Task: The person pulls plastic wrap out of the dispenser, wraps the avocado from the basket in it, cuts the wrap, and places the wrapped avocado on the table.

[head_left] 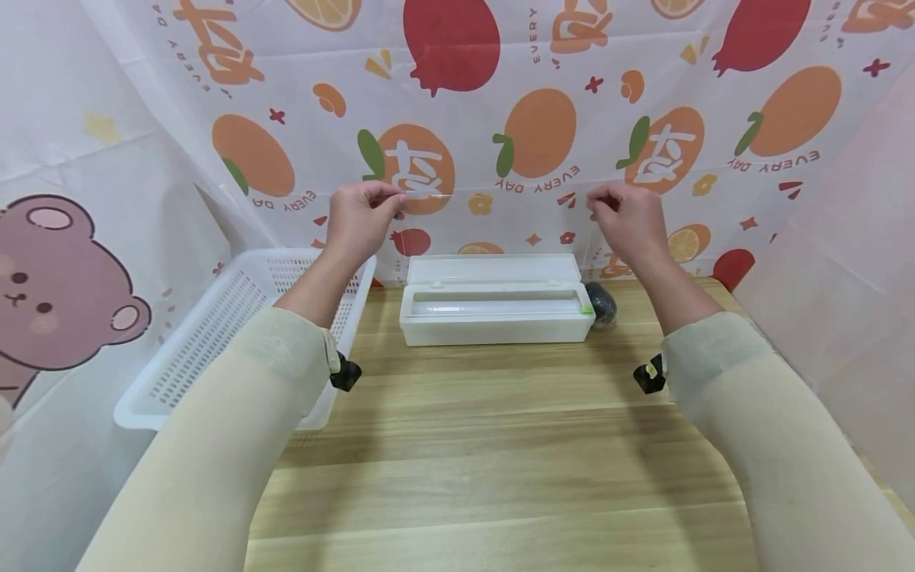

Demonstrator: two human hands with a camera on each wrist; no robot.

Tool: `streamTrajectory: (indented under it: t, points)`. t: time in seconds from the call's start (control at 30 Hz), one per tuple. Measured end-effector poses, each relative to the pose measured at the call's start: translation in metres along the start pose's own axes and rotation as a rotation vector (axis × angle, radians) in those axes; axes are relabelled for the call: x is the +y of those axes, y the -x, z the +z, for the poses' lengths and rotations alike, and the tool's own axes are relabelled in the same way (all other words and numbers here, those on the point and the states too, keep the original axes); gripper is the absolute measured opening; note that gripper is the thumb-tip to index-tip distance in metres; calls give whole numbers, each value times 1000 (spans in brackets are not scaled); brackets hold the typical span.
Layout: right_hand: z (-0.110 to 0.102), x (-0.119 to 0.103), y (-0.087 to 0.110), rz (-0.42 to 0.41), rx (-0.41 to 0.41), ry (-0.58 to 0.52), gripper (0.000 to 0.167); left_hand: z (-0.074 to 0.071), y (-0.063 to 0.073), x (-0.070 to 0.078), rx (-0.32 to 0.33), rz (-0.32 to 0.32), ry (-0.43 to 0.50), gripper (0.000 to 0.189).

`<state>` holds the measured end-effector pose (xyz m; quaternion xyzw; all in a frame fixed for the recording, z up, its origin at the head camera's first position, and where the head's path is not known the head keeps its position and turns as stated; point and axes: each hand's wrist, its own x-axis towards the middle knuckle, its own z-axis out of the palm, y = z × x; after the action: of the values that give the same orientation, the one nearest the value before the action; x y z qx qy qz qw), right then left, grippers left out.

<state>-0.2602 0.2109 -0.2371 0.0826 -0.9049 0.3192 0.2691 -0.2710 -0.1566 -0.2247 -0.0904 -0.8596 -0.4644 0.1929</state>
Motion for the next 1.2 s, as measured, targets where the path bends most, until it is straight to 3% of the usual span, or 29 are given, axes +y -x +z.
streamTrajectory:
  t: [0.23,0.6,0.93,1.2]
  points:
    - [-4,-5,-2,7,19,-9,25,-4,0,5,21,18,41,24]
    - [-6,-11,-8,-55,140,-16,26,-7,-5,18,59,81,35,24]
    - [-16,-21,-15,-33,125,-2,29,-10,-9,26,99,138,81,22]
    - [-23,-28,-19,-44,172,-13,31,-13,-9,31,148,135,97,26]
